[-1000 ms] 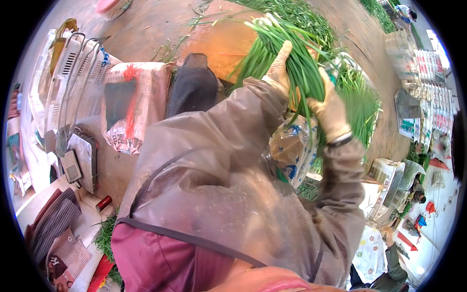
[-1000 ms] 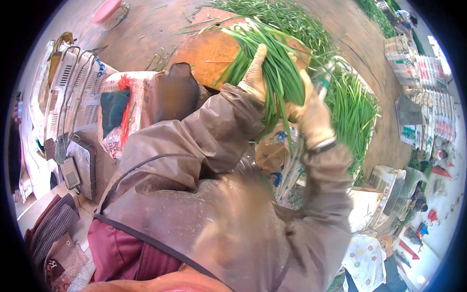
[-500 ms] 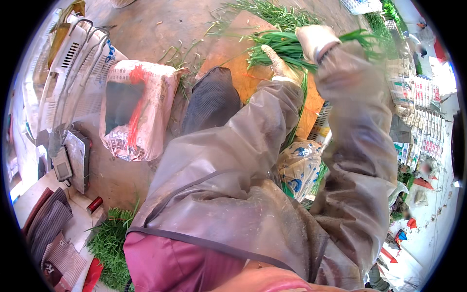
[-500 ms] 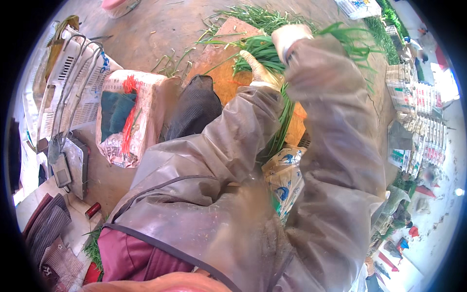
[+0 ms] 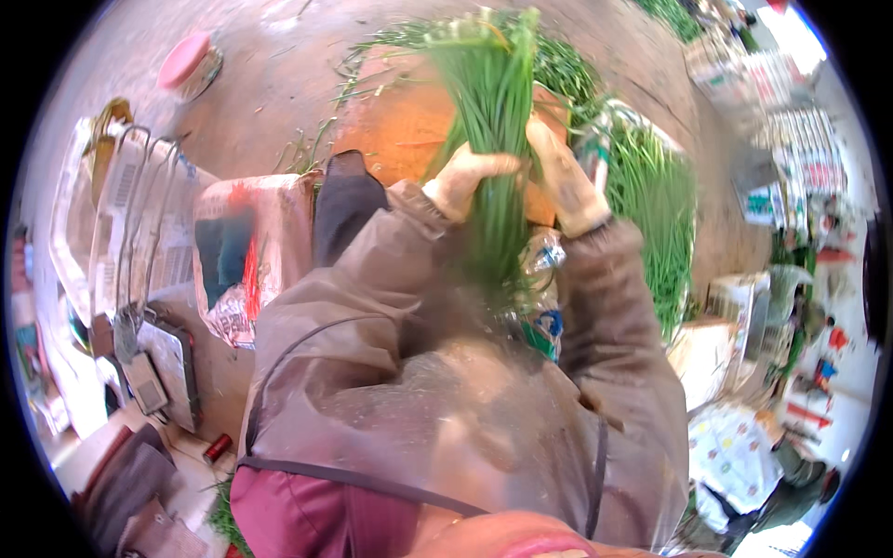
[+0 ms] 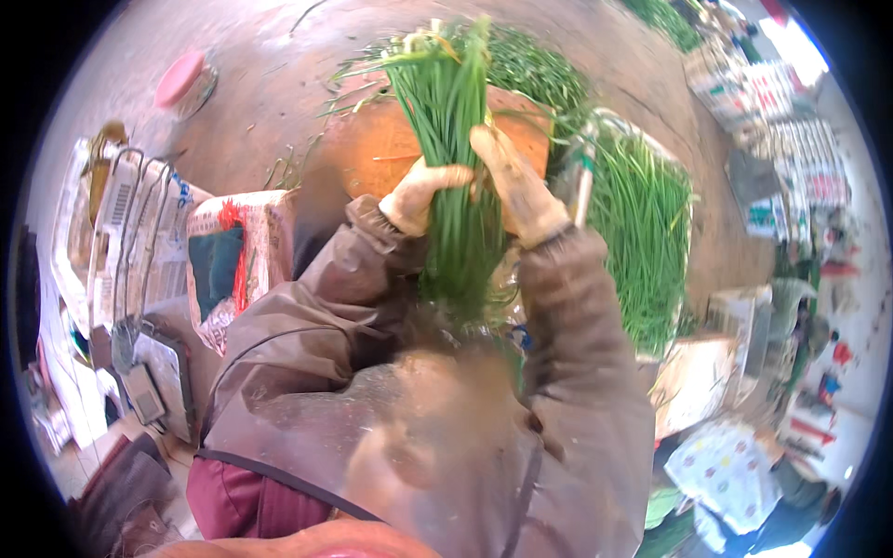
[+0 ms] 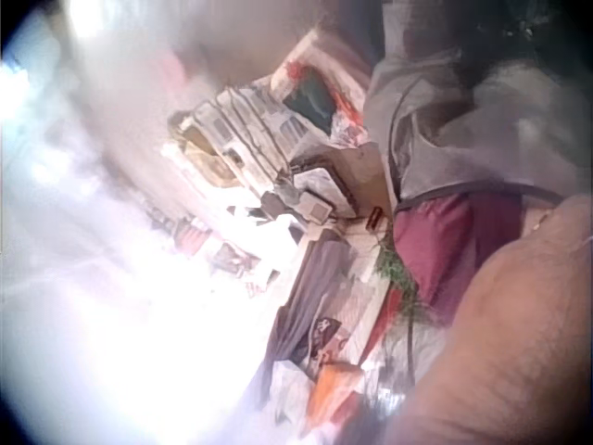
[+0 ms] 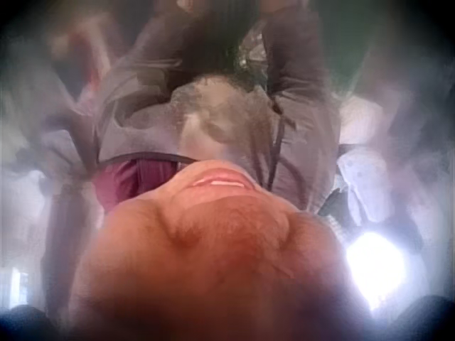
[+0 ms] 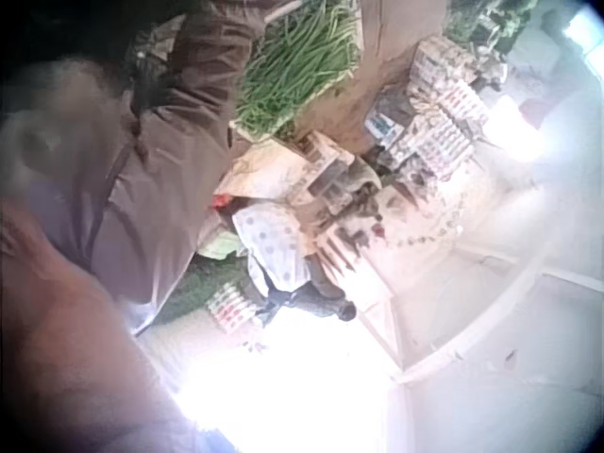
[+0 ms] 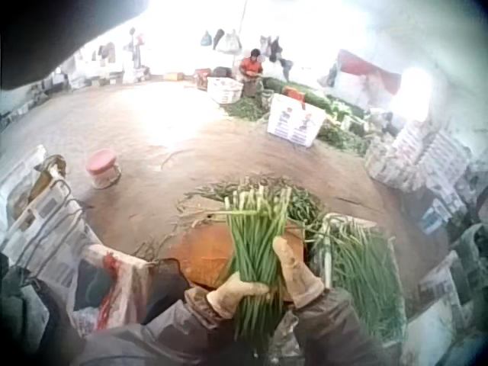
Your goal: The person gathers green onions from a crate, aligns them on a wooden board, and secures the bundle with a red tie by hand.
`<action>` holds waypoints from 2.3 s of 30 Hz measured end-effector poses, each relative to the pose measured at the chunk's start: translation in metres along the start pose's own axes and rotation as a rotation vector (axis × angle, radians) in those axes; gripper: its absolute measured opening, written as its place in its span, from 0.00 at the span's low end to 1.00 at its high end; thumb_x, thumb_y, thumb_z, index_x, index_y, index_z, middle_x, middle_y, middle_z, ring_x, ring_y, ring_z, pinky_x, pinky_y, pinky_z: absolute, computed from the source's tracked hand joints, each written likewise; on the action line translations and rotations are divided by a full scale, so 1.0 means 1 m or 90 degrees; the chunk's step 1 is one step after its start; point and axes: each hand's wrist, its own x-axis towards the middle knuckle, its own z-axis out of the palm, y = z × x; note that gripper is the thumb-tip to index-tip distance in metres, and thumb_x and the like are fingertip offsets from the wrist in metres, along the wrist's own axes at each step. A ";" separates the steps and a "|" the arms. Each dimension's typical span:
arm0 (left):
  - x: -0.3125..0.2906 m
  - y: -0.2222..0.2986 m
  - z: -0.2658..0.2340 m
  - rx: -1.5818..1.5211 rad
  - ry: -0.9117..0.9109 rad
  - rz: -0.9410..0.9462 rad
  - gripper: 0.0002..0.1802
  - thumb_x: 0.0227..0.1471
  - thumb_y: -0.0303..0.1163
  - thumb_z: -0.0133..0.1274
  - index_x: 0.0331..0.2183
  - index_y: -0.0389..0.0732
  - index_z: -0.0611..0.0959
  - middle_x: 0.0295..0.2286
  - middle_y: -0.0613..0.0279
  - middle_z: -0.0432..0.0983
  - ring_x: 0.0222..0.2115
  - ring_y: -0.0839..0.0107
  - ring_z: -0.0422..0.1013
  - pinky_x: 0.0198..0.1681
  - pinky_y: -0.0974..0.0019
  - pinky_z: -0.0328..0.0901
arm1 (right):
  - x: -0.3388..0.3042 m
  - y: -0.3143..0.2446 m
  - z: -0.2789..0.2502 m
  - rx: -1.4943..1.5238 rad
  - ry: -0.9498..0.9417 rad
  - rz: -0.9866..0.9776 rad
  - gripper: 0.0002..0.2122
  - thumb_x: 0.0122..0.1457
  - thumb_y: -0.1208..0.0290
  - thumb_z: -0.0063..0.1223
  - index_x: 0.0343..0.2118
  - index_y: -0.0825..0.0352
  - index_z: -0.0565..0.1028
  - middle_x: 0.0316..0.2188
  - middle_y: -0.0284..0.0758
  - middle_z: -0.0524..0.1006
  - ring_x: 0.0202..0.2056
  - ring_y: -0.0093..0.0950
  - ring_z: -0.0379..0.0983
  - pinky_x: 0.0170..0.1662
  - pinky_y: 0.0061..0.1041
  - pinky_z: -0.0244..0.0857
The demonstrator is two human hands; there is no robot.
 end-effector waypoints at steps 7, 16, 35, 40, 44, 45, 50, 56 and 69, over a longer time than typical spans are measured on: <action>-0.092 -0.020 0.017 0.086 -0.010 -0.260 0.25 0.39 0.26 0.63 0.43 0.35 0.77 0.30 0.58 0.76 0.26 0.70 0.72 0.32 0.69 0.68 | 0.033 0.044 -0.043 0.230 0.131 0.172 0.14 0.64 0.60 0.44 0.44 0.63 0.77 0.20 0.24 0.70 0.20 0.15 0.62 0.23 0.16 0.60; -0.084 -0.023 0.002 0.137 0.104 -0.212 0.19 0.40 0.24 0.62 0.38 0.35 0.78 0.30 0.59 0.77 0.26 0.72 0.72 0.32 0.69 0.68 | 0.010 0.018 -0.056 -0.178 -0.066 0.125 0.16 0.60 0.59 0.53 0.46 0.62 0.75 0.30 0.29 0.75 0.28 0.20 0.71 0.30 0.19 0.64; -0.068 -0.017 -0.038 0.049 0.080 -0.223 0.19 0.39 0.25 0.64 0.37 0.34 0.79 0.30 0.59 0.77 0.27 0.70 0.72 0.32 0.68 0.67 | 0.102 0.023 -0.030 -0.485 -0.426 -0.030 0.18 0.55 0.54 0.57 0.42 0.63 0.77 0.36 0.37 0.77 0.45 0.33 0.72 0.51 0.31 0.63; -0.070 -0.017 -0.031 0.066 0.067 -0.232 0.20 0.38 0.26 0.64 0.37 0.35 0.79 0.30 0.59 0.77 0.27 0.70 0.72 0.33 0.68 0.67 | 0.128 0.096 -0.086 -0.704 -0.093 -0.449 0.08 0.48 0.71 0.52 0.31 0.62 0.78 0.27 0.39 0.78 0.32 0.41 0.75 0.39 0.34 0.69; -0.069 -0.019 -0.030 0.062 0.046 -0.224 0.19 0.39 0.26 0.64 0.37 0.35 0.79 0.30 0.60 0.76 0.27 0.71 0.72 0.33 0.68 0.67 | 0.113 0.091 -0.153 -0.734 -0.019 0.159 0.09 0.55 0.66 0.50 0.34 0.63 0.78 0.29 0.38 0.79 0.35 0.35 0.75 0.40 0.34 0.68; -0.067 -0.019 -0.029 0.063 0.049 -0.226 0.19 0.39 0.25 0.64 0.37 0.35 0.79 0.30 0.60 0.76 0.27 0.71 0.72 0.33 0.68 0.68 | 0.101 0.104 -0.153 -0.610 -0.010 0.251 0.09 0.57 0.66 0.48 0.37 0.63 0.76 0.30 0.36 0.79 0.36 0.33 0.75 0.41 0.32 0.68; -0.070 -0.027 -0.032 0.066 0.078 -0.204 0.19 0.39 0.25 0.64 0.37 0.36 0.79 0.29 0.60 0.77 0.27 0.71 0.72 0.33 0.68 0.68 | 0.035 0.039 -0.037 -0.329 -0.322 0.301 0.17 0.58 0.57 0.50 0.43 0.66 0.74 0.31 0.39 0.79 0.38 0.33 0.76 0.44 0.31 0.67; -0.070 -0.032 -0.028 0.127 0.082 -0.219 0.20 0.38 0.21 0.63 0.38 0.36 0.78 0.29 0.59 0.76 0.27 0.70 0.72 0.33 0.68 0.68 | 0.069 0.102 -0.117 -0.567 -0.034 0.236 0.24 0.55 0.48 0.53 0.47 0.63 0.75 0.43 0.42 0.77 0.47 0.38 0.72 0.50 0.31 0.64; -0.057 -0.038 -0.041 0.104 0.125 -0.192 0.24 0.37 0.21 0.63 0.42 0.37 0.78 0.31 0.60 0.77 0.29 0.71 0.72 0.35 0.68 0.68 | 0.133 0.082 -0.087 -0.564 -0.032 0.179 0.13 0.57 0.57 0.53 0.36 0.61 0.78 0.35 0.38 0.79 0.38 0.37 0.75 0.43 0.36 0.67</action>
